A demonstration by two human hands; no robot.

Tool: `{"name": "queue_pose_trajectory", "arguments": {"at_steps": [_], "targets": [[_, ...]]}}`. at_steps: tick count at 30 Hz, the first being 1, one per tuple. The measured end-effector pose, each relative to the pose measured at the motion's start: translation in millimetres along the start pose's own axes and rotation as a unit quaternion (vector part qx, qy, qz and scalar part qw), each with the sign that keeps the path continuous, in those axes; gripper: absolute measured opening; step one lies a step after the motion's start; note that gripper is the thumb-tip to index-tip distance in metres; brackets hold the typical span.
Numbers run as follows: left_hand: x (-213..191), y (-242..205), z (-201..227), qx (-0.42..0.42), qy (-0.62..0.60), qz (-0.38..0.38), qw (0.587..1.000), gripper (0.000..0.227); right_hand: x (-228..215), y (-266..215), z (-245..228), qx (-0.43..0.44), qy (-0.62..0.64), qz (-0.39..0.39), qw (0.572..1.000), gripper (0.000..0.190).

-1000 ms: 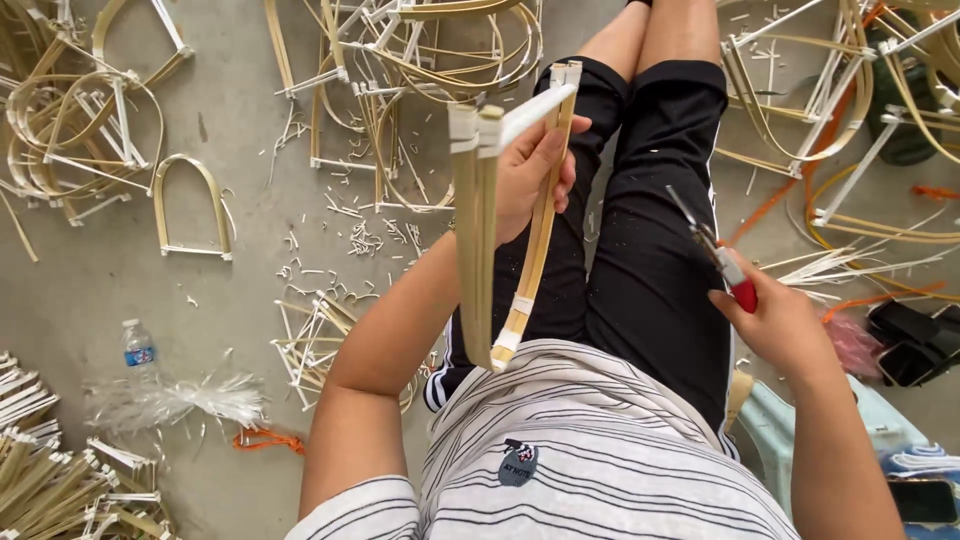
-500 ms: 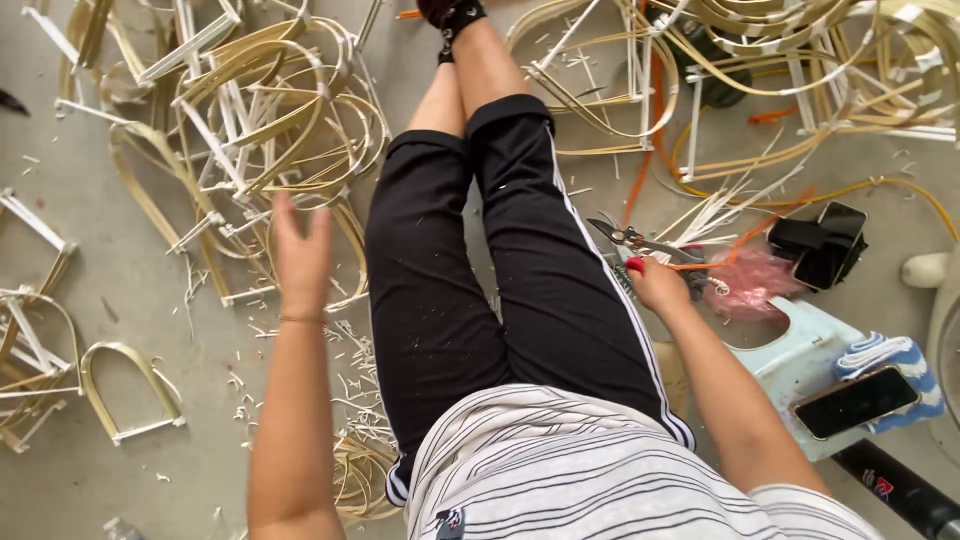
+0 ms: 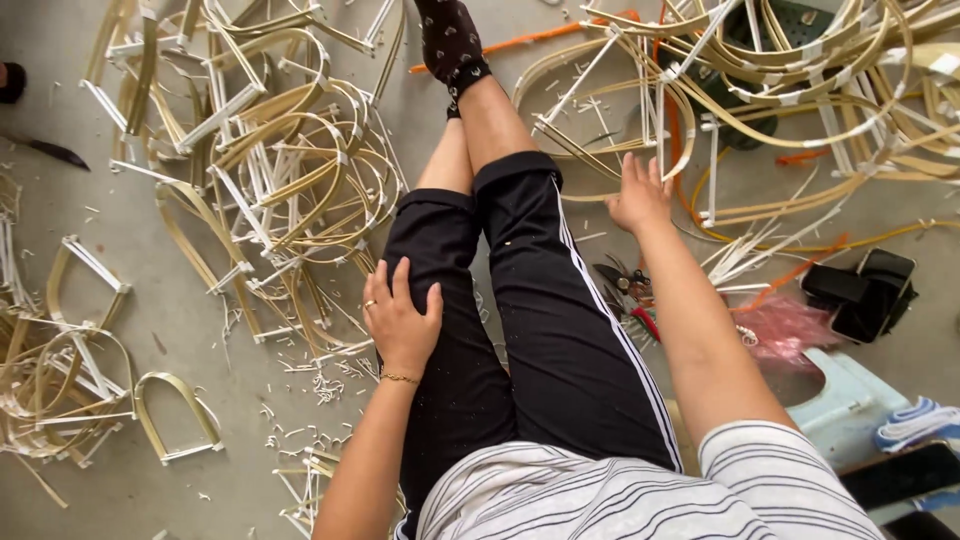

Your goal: Assembling and trimming structural bamboo frames for furniture using hand tools while seated on the floor.

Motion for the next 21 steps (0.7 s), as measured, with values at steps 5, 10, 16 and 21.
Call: {"name": "queue_pose_trajectory", "arguments": {"at_steps": [5, 10, 16, 21], "targets": [[2, 0, -3, -0.002, -0.008, -0.001, 1.000, 0.060, -51, -13, -37, 0.031, 0.068, -0.110, 0.991, 0.036], [4, -1, -3, -0.005, -0.022, 0.004, 1.000, 0.060, -151, -94, -31, -0.007, 0.630, 0.026, 0.776, 0.023], [-12, -16, 16, 0.131, -0.156, 0.067, 0.977, 0.050, -216, -225, -58, -0.154, 0.757, 0.062, 0.632, 0.025], [-48, -44, 90, 0.143, -0.527, -0.200, 0.813, 0.061, -224, -267, -120, -0.303, 0.804, -0.089, 0.504, 0.028]]}}
Point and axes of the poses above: each hand's wrist, its own y-axis towards the middle knuckle, its own x-axis out of the palm, z = x × y, the point moved 3 cm from there along y, towards the middle knuckle, and after that the axes turned 10 degrees about -z, right-handed, at the moved point
